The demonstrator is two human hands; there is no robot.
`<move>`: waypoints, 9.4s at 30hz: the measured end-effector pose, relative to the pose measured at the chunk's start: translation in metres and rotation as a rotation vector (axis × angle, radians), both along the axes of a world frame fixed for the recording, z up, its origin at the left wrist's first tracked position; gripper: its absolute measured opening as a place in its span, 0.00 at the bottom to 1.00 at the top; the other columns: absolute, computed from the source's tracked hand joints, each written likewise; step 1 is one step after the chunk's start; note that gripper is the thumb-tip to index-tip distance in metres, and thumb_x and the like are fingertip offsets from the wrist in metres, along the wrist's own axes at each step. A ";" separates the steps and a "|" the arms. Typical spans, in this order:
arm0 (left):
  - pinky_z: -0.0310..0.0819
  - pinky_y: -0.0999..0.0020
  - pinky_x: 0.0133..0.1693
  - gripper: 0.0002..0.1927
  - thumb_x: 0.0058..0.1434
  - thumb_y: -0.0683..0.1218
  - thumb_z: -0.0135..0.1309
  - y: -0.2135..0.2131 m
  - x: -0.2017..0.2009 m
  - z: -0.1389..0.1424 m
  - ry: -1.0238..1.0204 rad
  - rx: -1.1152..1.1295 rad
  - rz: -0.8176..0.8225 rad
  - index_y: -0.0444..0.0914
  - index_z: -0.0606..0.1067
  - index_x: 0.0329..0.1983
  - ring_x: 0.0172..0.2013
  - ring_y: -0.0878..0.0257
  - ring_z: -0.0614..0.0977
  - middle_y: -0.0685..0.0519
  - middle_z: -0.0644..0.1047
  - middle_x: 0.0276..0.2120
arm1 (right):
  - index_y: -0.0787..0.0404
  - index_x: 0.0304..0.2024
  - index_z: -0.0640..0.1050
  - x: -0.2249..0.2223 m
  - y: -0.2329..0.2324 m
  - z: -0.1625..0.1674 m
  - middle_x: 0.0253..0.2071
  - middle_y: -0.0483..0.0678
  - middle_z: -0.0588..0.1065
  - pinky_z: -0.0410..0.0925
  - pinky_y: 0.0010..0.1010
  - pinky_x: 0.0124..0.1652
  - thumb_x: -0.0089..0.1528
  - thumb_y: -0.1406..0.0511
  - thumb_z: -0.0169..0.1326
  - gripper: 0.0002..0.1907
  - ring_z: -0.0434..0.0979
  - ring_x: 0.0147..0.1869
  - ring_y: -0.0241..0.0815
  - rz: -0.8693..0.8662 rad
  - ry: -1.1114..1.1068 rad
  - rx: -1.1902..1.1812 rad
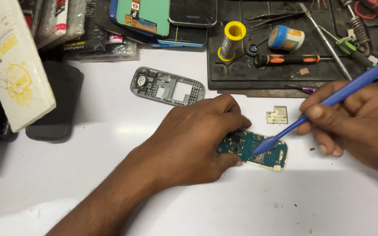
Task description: The person cleans a mobile phone circuit board using a blue toothbrush, brushing the surface and edges. They then use a metal screwdriver to scrape or adjust small components on the board. The board is held and reoriented throughout the process.
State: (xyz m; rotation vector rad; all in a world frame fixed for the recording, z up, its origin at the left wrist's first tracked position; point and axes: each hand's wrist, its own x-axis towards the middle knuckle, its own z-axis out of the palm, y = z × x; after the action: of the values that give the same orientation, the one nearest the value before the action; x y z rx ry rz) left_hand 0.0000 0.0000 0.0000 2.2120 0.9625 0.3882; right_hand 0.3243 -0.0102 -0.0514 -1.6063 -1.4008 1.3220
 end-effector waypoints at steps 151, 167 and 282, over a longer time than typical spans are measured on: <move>0.74 0.59 0.43 0.22 0.48 0.45 0.68 -0.001 0.000 0.000 0.002 -0.034 -0.076 0.41 0.80 0.48 0.44 0.58 0.79 0.55 0.76 0.43 | 0.69 0.43 0.66 -0.013 0.015 0.005 0.26 0.56 0.72 0.71 0.32 0.22 0.70 0.72 0.54 0.09 0.76 0.26 0.41 0.092 0.072 0.248; 0.74 0.59 0.44 0.23 0.48 0.44 0.68 0.000 0.000 0.001 -0.017 -0.010 -0.081 0.40 0.79 0.49 0.45 0.58 0.79 0.54 0.76 0.44 | 0.70 0.45 0.67 0.000 0.016 0.007 0.28 0.60 0.76 0.72 0.34 0.24 0.68 0.73 0.54 0.08 0.79 0.28 0.44 0.149 0.059 0.177; 0.66 0.67 0.31 0.15 0.57 0.48 0.46 0.000 -0.001 -0.012 -0.489 -0.337 0.269 0.36 0.65 0.45 0.29 0.68 0.70 0.55 0.69 0.28 | 0.66 0.57 0.62 -0.001 -0.013 -0.006 0.37 0.54 0.77 0.68 0.24 0.29 0.71 0.69 0.48 0.15 0.73 0.28 0.32 0.104 -0.208 0.451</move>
State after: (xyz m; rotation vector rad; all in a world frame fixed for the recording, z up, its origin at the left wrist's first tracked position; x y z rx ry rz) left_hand -0.0014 -0.0001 -0.0116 1.5837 0.9664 0.7853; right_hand 0.3234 -0.0228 -0.0575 -1.4037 -1.7781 0.8258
